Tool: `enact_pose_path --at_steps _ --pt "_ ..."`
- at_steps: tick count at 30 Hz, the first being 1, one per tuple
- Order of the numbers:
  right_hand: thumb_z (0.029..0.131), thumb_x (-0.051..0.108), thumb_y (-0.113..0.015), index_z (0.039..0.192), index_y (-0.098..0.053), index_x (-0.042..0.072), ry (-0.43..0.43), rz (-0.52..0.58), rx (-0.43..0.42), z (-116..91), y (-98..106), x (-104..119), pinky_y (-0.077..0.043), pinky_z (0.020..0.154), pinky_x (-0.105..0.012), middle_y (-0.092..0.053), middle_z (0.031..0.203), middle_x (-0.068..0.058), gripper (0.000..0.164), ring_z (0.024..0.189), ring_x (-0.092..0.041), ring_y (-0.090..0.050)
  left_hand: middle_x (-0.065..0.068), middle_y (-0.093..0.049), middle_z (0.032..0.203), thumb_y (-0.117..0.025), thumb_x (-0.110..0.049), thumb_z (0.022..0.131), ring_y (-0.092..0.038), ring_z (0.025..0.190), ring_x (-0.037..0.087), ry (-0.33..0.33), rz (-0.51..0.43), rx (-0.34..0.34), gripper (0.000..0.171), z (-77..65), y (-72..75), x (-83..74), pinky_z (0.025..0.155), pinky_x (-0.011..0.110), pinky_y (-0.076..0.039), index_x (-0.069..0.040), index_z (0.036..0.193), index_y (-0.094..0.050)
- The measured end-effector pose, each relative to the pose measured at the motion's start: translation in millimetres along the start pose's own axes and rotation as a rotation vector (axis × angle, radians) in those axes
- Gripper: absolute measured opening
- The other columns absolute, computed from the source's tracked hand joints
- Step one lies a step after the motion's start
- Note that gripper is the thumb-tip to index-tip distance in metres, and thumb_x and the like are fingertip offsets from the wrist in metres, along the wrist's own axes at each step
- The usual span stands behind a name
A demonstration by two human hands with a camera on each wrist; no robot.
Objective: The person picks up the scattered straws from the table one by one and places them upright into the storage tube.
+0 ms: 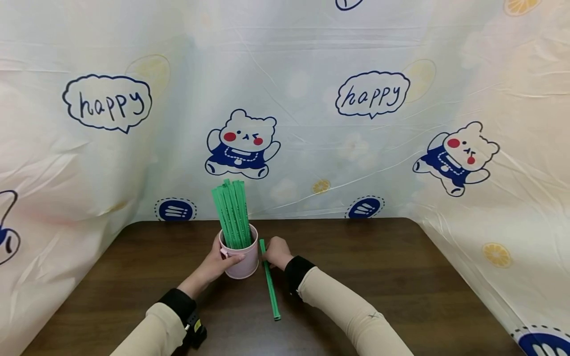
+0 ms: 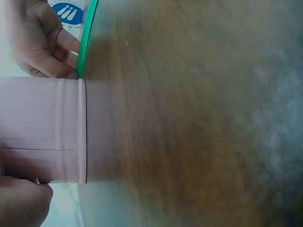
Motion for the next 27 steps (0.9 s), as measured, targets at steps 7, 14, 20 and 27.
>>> enact_pose_path --at_steps 7,14,20,27 --pt "0.082 -0.001 -0.075 0.046 -0.033 0.018 -0.03 -0.035 -0.007 1 -3 -3 -0.044 0.042 -0.02 -0.036 0.042 0.006 0.059 0.036 -0.008 -0.046 0.028 -0.009 0.166 -0.067 -0.015 0.095 -0.019 0.153 0.046 -0.011 0.005 0.005 0.102 -0.2 0.0 -0.9 0.126 0.064 -0.019 -0.005 0.16 0.011" --pt "0.081 -0.001 -0.075 0.049 -0.039 0.016 -0.06 0.095 0.035 -1 0 -11 -0.052 0.044 -0.025 -0.039 0.046 0.006 0.051 0.04 -0.01 -0.051 0.029 -0.011 0.166 -0.068 -0.014 0.095 -0.02 0.153 0.047 -0.013 0.002 -0.002 0.102 1.6 -1.1 1.5 0.125 0.064 -0.02 -0.005 0.16 0.01" --pt "0.085 -0.003 -0.068 0.104 -0.069 -0.01 -0.046 0.241 -0.023 1 38 -3 -0.064 0.063 -0.039 -0.069 0.09 -0.016 0.02 0.068 -0.025 -0.068 0.028 -0.013 0.165 -0.069 -0.016 0.095 -0.022 0.152 0.046 -0.005 -0.003 0.0 0.103 1.9 -2.2 5.4 0.125 0.064 -0.022 -0.005 0.161 0.01" --pt "0.098 -0.002 -0.055 0.138 -0.056 -0.008 0.143 0.294 -0.205 0 123 55 -0.062 0.078 -0.042 -0.065 0.117 -0.026 0.04 0.102 -0.041 -0.068 0.028 -0.016 0.165 -0.071 -0.017 0.094 -0.023 0.152 0.046 -0.02 0.023 -0.013 0.104 1.8 1.7 2.5 0.125 0.062 -0.022 -0.005 0.161 0.007"
Point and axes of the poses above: each hand's wrist, its own z-axis towards the middle knuckle, its own y-axis out of the back of the hand, x = y × z, the point moved 9 cm from there along z, towards the middle knuckle
